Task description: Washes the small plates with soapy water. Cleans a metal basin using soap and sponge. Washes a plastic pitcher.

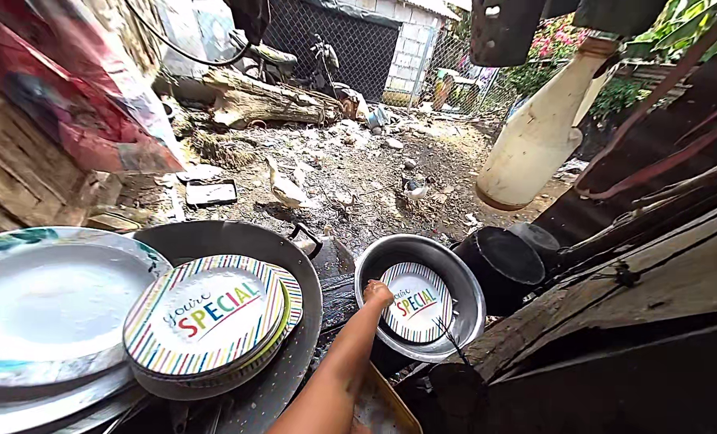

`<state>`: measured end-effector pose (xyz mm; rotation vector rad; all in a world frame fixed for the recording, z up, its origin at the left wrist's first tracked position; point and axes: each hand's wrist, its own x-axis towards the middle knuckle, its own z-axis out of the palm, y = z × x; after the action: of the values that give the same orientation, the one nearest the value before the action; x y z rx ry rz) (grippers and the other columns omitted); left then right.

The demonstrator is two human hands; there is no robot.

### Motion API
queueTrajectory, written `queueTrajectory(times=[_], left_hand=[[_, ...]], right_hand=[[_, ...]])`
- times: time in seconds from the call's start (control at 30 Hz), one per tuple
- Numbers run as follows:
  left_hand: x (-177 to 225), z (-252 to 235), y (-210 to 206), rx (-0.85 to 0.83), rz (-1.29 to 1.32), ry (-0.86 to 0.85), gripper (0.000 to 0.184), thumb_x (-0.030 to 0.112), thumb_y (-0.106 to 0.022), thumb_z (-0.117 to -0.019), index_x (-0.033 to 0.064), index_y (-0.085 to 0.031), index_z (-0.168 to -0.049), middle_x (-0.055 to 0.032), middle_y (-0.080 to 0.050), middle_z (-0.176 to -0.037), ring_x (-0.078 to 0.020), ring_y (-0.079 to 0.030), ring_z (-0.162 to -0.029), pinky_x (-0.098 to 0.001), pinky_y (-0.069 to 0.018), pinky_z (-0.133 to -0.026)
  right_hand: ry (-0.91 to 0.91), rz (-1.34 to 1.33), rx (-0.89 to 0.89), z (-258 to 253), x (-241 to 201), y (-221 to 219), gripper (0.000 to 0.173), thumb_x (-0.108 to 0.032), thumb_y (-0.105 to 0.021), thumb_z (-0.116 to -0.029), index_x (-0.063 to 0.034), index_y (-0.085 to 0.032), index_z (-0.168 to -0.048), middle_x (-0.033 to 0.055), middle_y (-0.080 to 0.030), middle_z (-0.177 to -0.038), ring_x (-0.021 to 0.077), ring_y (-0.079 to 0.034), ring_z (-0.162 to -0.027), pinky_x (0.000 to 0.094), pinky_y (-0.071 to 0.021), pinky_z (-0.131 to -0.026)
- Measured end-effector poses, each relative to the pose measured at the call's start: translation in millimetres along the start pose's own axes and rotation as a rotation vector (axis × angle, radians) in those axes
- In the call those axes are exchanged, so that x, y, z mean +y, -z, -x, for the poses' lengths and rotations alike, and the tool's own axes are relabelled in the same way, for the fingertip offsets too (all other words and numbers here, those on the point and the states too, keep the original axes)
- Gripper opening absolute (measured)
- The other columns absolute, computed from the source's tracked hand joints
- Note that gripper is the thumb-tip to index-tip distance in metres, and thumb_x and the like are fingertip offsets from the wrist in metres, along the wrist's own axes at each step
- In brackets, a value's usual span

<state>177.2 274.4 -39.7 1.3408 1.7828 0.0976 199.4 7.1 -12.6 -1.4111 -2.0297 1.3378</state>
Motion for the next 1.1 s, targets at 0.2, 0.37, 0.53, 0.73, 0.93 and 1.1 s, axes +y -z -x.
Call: queueTrajectory(times=[0.2, 0.37, 0.53, 0.73, 0.93, 1.1], left_hand=[[0, -1, 17, 0.061, 0.196, -0.182, 0.062, 0.022, -0.066, -0.0958, -0.0113, -0.043, -0.142, -0.0318, -0.043, -0.148, -0.0407, -0.046, -0.139, -0.0526, -0.0392, -0.113], [-5, 40, 49, 0.255, 0.360, -0.410, 0.047, 0.012, -0.056, -0.1003, -0.0065, -0.041, -0.141, -0.0327, -0.060, -0.123, -0.0458, -0.061, -0.116, -0.0612, -0.0482, -0.097], [-57, 107, 72, 0.482, 0.722, -0.462, 0.045, 0.028, -0.040, -0.1118, -0.0007, -0.049, -0.145, -0.0290, -0.059, -0.132, -0.0408, -0.057, -0.124, -0.0592, -0.0433, -0.104], [-122, 211, 39, 0.580, 1.016, -0.525, 0.042, 0.018, -0.029, -0.1130, -0.0083, -0.053, -0.135, -0.0179, -0.062, -0.127, -0.0123, -0.059, -0.116, -0.0299, -0.0473, -0.102], [-164, 255, 14, 0.720, 1.153, -0.394, 0.039, 0.018, -0.036, -0.1121, -0.0136, -0.056, -0.125, -0.0158, -0.063, -0.118, -0.0034, -0.057, -0.108, -0.0223, -0.0452, -0.098], [-186, 234, 32, 0.828, 1.272, -0.368, 0.038, 0.023, -0.034, -0.1127, -0.0049, -0.059, -0.116, -0.0070, -0.064, -0.099, -0.0044, -0.062, -0.088, -0.0244, -0.0529, -0.083]], right_hand=[[0.184, -0.094, 0.220, 7, 25, 0, 0.025, 0.002, -0.067, -0.0853, 0.0141, -0.069, -0.107, 0.0292, -0.069, -0.106, 0.0379, -0.069, -0.101, 0.0492, -0.0544, -0.094], [0.245, -0.278, 0.543, 10, 15, 36, 0.031, -0.002, -0.067, -0.0841, 0.0121, -0.068, -0.112, 0.0194, -0.070, -0.111, 0.0177, -0.067, -0.105, 0.0308, -0.0537, -0.097], [0.356, -0.179, 0.965, -30, -17, 64, 0.037, -0.009, -0.069, -0.0878, 0.0156, -0.063, -0.115, 0.0258, -0.067, -0.114, 0.0214, -0.066, -0.106, 0.0310, -0.0537, -0.095], [0.716, 0.326, 0.921, -111, -28, 28, 0.047, -0.012, -0.072, -0.0796, -0.0028, -0.070, -0.126, 0.0267, -0.065, -0.130, 0.0453, -0.062, -0.120, 0.0605, -0.0500, -0.097], [0.486, 0.287, 1.123, -136, -31, 24, 0.027, -0.012, -0.073, -0.0870, 0.0033, -0.073, -0.109, 0.0259, -0.069, -0.105, 0.0414, -0.071, -0.089, 0.0557, -0.0581, -0.073], [0.785, 0.413, 0.775, -82, -39, -44, 0.017, -0.009, -0.073, -0.0783, 0.0029, -0.073, -0.090, 0.0193, -0.074, -0.086, 0.0348, -0.074, -0.075, 0.0490, -0.0596, -0.060]])
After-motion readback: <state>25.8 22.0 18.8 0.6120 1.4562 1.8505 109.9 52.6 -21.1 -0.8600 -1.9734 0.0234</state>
